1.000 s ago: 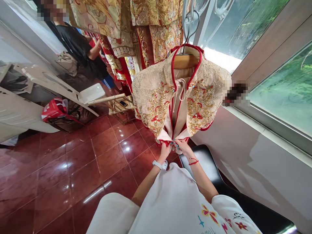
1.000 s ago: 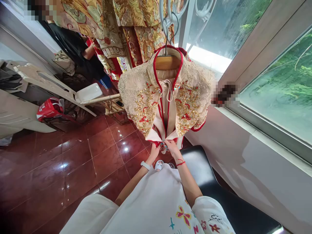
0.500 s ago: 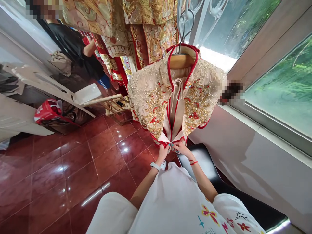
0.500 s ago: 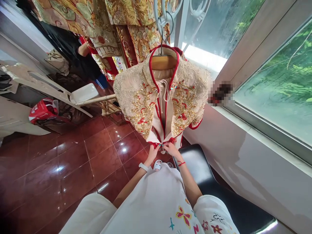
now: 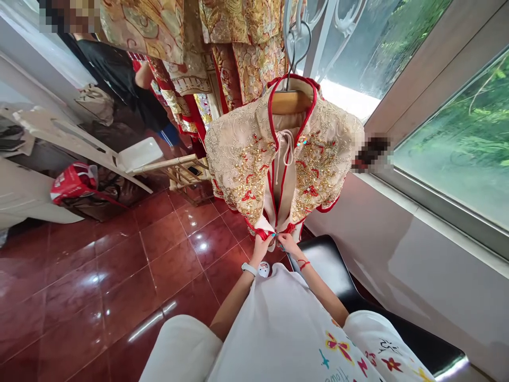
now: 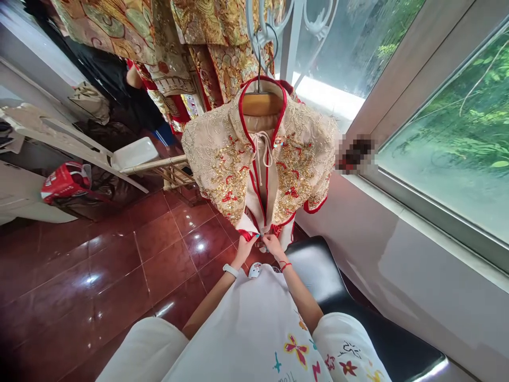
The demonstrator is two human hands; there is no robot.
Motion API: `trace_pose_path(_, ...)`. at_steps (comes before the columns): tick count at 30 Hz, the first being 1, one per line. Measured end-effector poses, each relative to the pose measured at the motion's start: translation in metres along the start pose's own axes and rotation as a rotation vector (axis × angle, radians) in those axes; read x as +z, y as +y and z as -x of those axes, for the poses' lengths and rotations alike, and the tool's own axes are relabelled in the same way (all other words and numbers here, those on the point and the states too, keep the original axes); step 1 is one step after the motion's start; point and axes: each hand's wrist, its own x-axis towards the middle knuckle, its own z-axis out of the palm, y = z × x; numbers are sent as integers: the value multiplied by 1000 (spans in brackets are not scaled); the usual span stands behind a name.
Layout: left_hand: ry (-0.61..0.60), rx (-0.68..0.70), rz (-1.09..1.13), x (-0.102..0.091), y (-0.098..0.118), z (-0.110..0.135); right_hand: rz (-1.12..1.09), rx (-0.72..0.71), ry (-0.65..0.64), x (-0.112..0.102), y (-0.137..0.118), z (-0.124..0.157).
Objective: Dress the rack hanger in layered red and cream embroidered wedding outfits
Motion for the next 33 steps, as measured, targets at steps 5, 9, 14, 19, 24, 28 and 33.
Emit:
trace_pose_path(5, -30, 29, 45, -2, 13, 4, 104, -14, 12, -29, 3, 11)
trace_pose_path(9, -196, 46, 49, 2, 22, 9, 194, -87, 7, -20, -3, 16)
trace_pose_path(14, -216, 21, -79, 14, 27, 4, 251, -148, 74, 8, -12, 13)
trace_pose_path(19, -1, 10, -116, 26, 22, 0, 155, -116, -30, 1, -3, 31)
trace_pose_path(24, -21, 39, 20, 27, 23, 3, -471, -53, 167, -6, 0, 35)
trace_pose_path(28, 35, 29, 66, 23, 26, 9, -465, -114, 231, -3, -13, 19)
trace_pose_path(33, 38, 47, 92, 14, 31, 19, -261, -216, 245, -6, -23, 14)
